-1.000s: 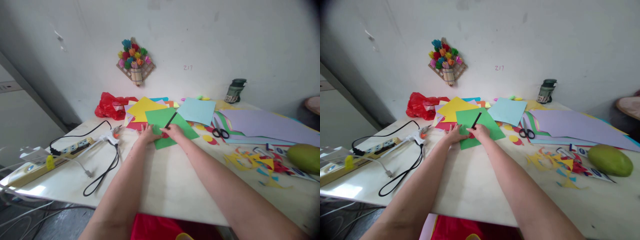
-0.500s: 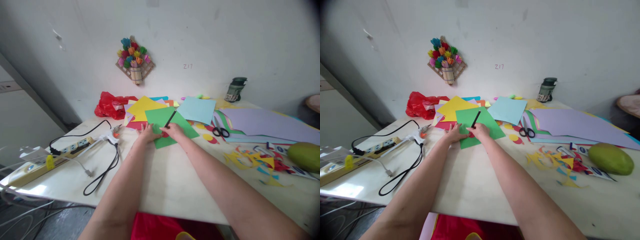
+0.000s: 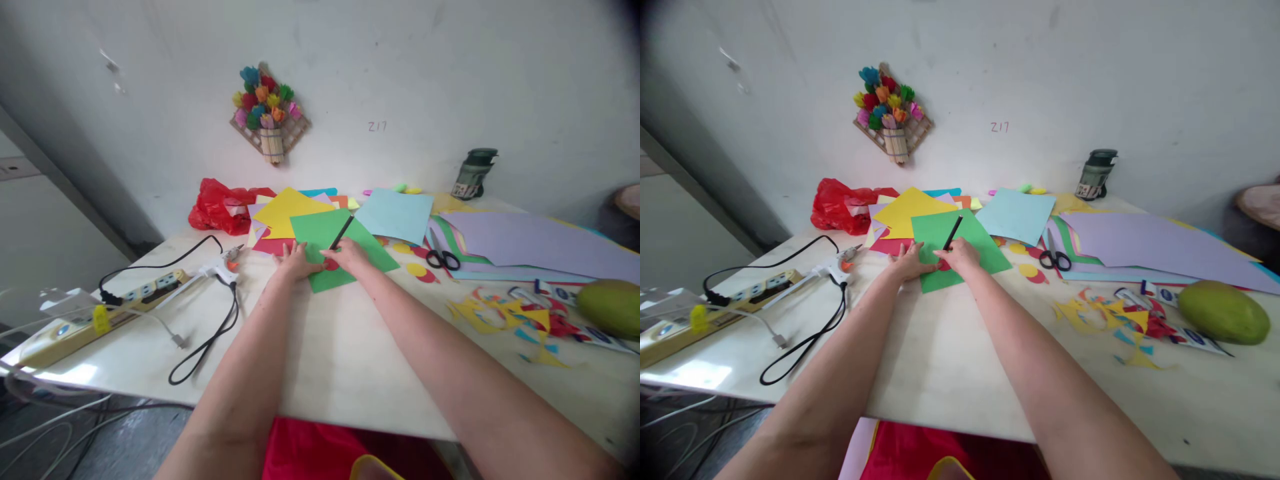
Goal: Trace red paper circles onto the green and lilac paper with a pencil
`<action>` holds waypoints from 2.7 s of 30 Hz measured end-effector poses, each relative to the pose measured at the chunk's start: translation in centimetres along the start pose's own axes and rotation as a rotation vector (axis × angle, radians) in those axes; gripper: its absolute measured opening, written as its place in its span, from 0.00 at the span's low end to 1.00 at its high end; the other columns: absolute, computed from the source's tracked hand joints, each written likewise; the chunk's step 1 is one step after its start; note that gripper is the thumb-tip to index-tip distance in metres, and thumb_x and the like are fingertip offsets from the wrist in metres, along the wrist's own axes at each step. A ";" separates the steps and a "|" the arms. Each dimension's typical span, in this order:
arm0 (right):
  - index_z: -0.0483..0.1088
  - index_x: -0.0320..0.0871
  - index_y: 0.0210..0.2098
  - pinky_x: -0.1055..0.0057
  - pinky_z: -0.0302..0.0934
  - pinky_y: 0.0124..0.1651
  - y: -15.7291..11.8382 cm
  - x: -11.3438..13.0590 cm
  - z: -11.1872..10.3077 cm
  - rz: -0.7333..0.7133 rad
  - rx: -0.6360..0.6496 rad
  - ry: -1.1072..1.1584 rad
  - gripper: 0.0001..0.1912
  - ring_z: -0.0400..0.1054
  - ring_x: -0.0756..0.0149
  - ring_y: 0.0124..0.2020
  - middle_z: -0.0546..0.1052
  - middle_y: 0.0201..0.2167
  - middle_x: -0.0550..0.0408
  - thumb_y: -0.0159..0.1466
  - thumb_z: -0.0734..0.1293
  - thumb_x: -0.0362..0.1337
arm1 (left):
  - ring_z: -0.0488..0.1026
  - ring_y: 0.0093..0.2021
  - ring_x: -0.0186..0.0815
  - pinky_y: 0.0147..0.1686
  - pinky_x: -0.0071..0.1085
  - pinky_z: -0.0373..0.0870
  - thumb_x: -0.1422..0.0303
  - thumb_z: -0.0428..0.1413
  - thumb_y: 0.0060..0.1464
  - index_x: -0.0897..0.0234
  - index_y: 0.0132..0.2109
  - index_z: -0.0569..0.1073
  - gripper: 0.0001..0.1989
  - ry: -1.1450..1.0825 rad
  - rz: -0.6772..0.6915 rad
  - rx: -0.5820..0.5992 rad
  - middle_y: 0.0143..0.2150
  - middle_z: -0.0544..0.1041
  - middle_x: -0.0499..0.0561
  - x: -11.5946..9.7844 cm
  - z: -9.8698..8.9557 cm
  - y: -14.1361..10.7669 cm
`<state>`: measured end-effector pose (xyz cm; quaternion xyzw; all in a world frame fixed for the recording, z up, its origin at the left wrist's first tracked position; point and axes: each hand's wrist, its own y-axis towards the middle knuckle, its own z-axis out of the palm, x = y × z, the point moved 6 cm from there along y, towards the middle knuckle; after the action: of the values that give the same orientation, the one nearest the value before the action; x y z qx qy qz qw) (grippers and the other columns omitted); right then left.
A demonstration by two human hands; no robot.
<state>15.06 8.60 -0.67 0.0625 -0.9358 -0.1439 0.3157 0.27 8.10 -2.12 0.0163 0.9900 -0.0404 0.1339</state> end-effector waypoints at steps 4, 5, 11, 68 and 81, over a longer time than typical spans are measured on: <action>0.72 0.47 0.29 0.73 0.58 0.33 0.1 -0.1 0.0 0.018 0.006 0.004 0.19 0.67 0.66 0.35 0.73 0.36 0.55 0.48 0.63 0.55 | 0.27 0.61 0.49 0.52 0.57 0.29 0.45 0.49 0.38 0.59 0.61 0.42 0.47 0.006 -0.017 0.022 0.64 0.35 0.54 -0.2 -0.1 -0.3; 0.72 0.47 0.29 0.73 0.58 0.33 0.1 -0.2 0.0 0.022 0.007 0.006 0.20 0.67 0.66 0.35 0.73 0.36 0.55 0.48 0.63 0.55 | 0.27 0.61 0.49 0.52 0.56 0.29 0.45 0.49 0.38 0.60 0.61 0.42 0.47 0.007 -0.017 0.023 0.64 0.35 0.54 -0.2 -0.1 -0.3; 0.72 0.47 0.28 0.73 0.58 0.34 0.1 -0.2 0.1 0.015 -0.002 0.025 0.19 0.67 0.65 0.36 0.73 0.36 0.55 0.48 0.63 0.54 | 0.27 0.61 0.50 0.51 0.56 0.29 0.45 0.48 0.38 0.59 0.61 0.43 0.46 0.007 -0.008 0.010 0.64 0.35 0.54 -0.1 0.0 -0.1; 0.72 0.43 0.28 0.72 0.61 0.39 0.3 -1.0 -0.4 0.048 -0.055 0.063 0.12 0.68 0.65 0.37 0.74 0.33 0.52 0.49 0.66 0.45 | 0.27 0.61 0.49 0.52 0.56 0.30 0.40 0.48 0.34 0.55 0.61 0.42 0.49 -0.001 0.000 -0.007 0.64 0.35 0.53 0.2 0.2 0.1; 0.72 0.41 0.27 0.72 0.60 0.38 0.0 -1.0 -1.4 0.090 -0.086 0.038 0.10 0.68 0.65 0.35 0.75 0.30 0.50 0.51 0.64 0.41 | 0.25 0.61 0.49 0.53 0.56 0.31 0.39 0.47 0.33 0.56 0.61 0.42 0.50 0.008 -0.014 -0.004 0.64 0.37 0.51 0.2 0.2 0.0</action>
<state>16.65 8.45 -0.20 0.0093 -0.9245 -0.1682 0.3420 0.17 8.12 -2.39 0.0093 0.9907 -0.0395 0.1299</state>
